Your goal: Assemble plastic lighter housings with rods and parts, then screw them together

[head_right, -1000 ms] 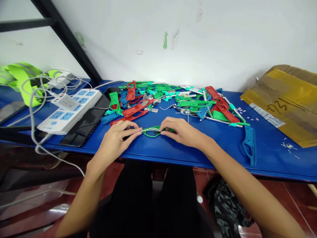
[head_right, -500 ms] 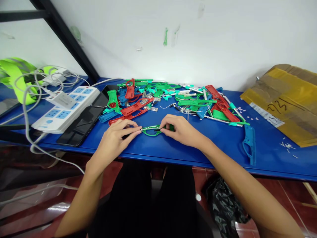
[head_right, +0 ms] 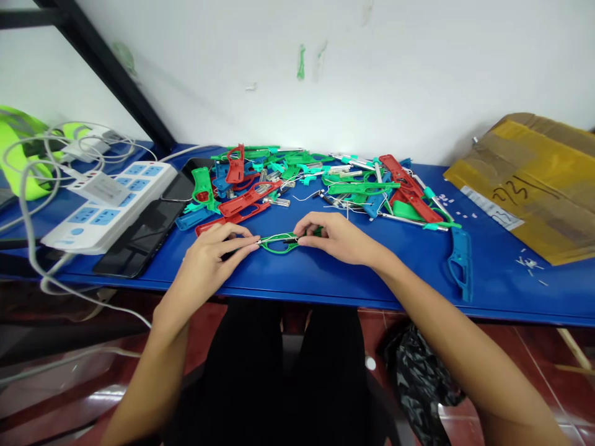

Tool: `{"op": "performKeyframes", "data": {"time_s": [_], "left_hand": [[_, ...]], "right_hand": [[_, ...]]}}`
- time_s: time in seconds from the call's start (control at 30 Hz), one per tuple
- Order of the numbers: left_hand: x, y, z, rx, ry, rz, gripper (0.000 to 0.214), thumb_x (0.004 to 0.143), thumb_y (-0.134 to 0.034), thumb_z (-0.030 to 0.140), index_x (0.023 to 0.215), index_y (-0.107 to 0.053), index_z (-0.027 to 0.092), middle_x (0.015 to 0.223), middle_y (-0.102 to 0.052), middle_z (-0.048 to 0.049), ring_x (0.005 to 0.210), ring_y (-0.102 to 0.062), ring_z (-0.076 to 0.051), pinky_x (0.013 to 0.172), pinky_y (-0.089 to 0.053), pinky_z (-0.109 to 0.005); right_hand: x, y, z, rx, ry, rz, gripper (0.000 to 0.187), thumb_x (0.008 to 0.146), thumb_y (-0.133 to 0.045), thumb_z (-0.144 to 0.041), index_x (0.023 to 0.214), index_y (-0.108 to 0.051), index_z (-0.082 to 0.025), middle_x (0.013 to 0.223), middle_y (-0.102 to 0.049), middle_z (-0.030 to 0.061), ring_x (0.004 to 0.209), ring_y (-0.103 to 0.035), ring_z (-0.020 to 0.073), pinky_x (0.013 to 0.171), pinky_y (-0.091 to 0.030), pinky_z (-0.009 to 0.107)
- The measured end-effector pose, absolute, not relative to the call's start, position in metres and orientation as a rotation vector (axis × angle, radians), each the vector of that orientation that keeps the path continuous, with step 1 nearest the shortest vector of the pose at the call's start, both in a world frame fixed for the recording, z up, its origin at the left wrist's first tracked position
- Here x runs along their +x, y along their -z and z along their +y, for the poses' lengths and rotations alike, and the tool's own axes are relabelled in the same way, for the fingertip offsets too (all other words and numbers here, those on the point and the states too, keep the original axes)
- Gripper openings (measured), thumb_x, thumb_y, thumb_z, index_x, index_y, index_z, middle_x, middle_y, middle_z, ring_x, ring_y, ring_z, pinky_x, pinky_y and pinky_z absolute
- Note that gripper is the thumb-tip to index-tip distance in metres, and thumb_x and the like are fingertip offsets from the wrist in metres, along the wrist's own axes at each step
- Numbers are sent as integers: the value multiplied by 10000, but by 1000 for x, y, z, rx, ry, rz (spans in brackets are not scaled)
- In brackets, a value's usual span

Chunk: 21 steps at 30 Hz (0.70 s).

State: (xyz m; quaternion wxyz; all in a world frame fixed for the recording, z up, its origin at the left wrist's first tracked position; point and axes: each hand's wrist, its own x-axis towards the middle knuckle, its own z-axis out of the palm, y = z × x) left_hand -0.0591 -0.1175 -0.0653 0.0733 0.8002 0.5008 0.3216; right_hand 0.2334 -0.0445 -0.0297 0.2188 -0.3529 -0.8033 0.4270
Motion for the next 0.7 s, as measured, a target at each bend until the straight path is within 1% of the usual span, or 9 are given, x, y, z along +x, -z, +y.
{"op": "performKeyframes", "data": {"time_s": [0.1, 0.37, 0.47, 0.53, 0.6, 0.7], "left_hand": [[-59, 65, -118, 2394, -958, 1504, 250, 1101, -627, 353, 1197, -846, 279, 1196, -768, -69, 1065, -701, -248, 986, -551, -446], [-59, 65, -118, 2383, -962, 1496, 244, 1097, -632, 354, 1190, -848, 289, 1194, -766, -66, 1059, -702, -249, 981, -547, -440], [-58, 64, -118, 2391, -966, 1493, 247, 1099, -631, 352, 1187, -847, 271, 1185, -768, -70, 1051, -701, -249, 972, -545, -435], [-58, 64, -117, 2397, -968, 1495, 246, 1099, -631, 348, 1178, -847, 261, 1176, -769, -71, 1046, -699, -248, 966, -544, -432], [-58, 65, -117, 2401, -974, 1495, 241, 1098, -633, 344, 1169, -847, 259, 1165, -771, -68, 1043, -697, -246, 964, -543, -427], [-59, 67, -117, 2417, -988, 1480, 231, 1093, -644, 335, 1160, -848, 249, 1163, -770, -67, 1039, -698, -243, 963, -544, -423]], "right_hand": [[232, 30, -45, -990, -1161, -2209, 230, 991, -739, -423, 1046, -764, -201, 942, -766, 38, 830, -675, 177, 716, -488, 314], [230, 27, -52, -1001, -1060, -2213, 175, 976, -756, -374, 1007, -748, -202, 997, -782, 53, 818, -673, 170, 723, -502, 316], [229, 27, -53, -988, -1004, -2234, 157, 988, -746, -349, 1026, -751, -198, 965, -771, 44, 800, -665, 165, 704, -492, 306], [227, 28, -53, -949, -972, -2270, 157, 1001, -744, -339, 1060, -769, -197, 952, -757, 37, 778, -656, 158, 699, -489, 301], [226, 30, -52, -898, -939, -2319, 165, 1016, -745, -344, 1085, -806, -207, 983, -748, 41, 771, -650, 153, 709, -490, 300], [225, 34, -49, -831, -880, -2364, 183, 1046, -726, -364, 1072, -859, -241, 1035, -743, 54, 810, -663, 160, 741, -489, 302]]}}
